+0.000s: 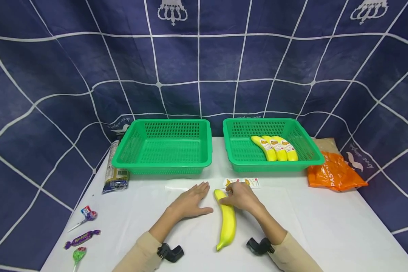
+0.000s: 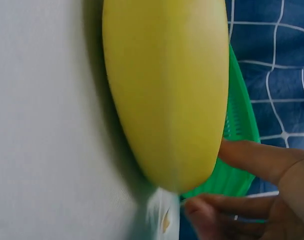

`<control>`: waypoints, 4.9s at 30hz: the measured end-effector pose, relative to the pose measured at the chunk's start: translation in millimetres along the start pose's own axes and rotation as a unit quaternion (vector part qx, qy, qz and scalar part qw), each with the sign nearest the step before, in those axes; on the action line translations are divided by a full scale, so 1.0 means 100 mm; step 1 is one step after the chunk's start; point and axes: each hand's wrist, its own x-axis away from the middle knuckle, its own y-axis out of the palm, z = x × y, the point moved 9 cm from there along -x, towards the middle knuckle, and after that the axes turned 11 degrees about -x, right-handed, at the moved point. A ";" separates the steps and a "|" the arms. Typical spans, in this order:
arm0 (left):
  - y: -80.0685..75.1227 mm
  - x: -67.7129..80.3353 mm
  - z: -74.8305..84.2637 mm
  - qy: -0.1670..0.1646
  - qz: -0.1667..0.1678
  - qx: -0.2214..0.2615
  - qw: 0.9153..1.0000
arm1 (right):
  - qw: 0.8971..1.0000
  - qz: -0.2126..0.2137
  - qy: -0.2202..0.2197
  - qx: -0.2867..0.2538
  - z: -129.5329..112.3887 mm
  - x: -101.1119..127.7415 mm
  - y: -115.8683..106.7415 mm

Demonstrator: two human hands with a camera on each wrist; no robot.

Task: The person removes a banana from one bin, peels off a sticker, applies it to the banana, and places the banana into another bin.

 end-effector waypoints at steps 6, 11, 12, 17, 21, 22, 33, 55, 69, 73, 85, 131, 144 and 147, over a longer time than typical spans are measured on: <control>-0.04 -0.03 0.01 0.001 0.012 -0.012 1.000 | 0.994 0.058 -0.094 -0.018 -0.05 -0.12 -0.21; -0.07 -0.02 0.00 -0.002 0.011 -0.013 1.000 | 0.994 0.046 -0.101 0.000 0.04 -0.28 -0.26; -0.07 -0.02 0.00 -0.003 0.009 -0.011 1.000 | 0.994 0.041 -0.099 0.008 0.06 -0.32 -0.25; -0.06 0.03 -0.01 -0.009 0.004 0.002 1.000 | 0.995 0.016 -0.092 0.038 0.12 -0.42 -0.19; -0.04 0.03 0.00 -0.010 0.008 0.006 1.000 | 0.994 -0.001 -0.090 0.056 0.15 -0.48 -0.14; -0.03 0.03 0.00 -0.010 0.008 0.007 1.000 | 0.994 -0.004 -0.088 0.059 0.16 -0.49 -0.13; 0.00 0.02 0.02 -0.009 0.005 0.002 1.000 | 0.993 0.007 -0.102 0.064 0.21 -0.56 -0.09; 0.02 0.02 -0.01 -0.006 0.001 0.004 1.000 | 0.990 0.040 -0.117 0.074 0.19 -0.53 -0.10; 0.00 0.04 0.02 -0.003 0.001 0.012 1.000 | 0.975 0.113 -0.174 0.079 0.14 -0.45 -0.21; -0.01 0.04 0.02 -0.002 0.004 0.005 1.000 | 0.975 0.115 -0.175 0.078 0.12 -0.44 -0.23; -0.01 0.04 0.02 -0.004 0.004 0.006 1.000 | 0.972 0.134 -0.186 0.054 0.07 -0.27 -0.37; -0.07 0.05 0.04 -0.022 0.044 0.056 0.997 | 0.963 0.192 -0.164 -0.091 0.05 0.20 -0.78; -0.06 0.27 0.46 -0.027 0.007 0.181 0.983 | 0.960 0.196 -0.169 -0.107 -0.03 0.36 -0.81; -0.03 0.29 0.52 -0.023 -0.001 0.182 0.983 | 0.960 0.195 -0.168 -0.106 -0.04 0.40 -0.82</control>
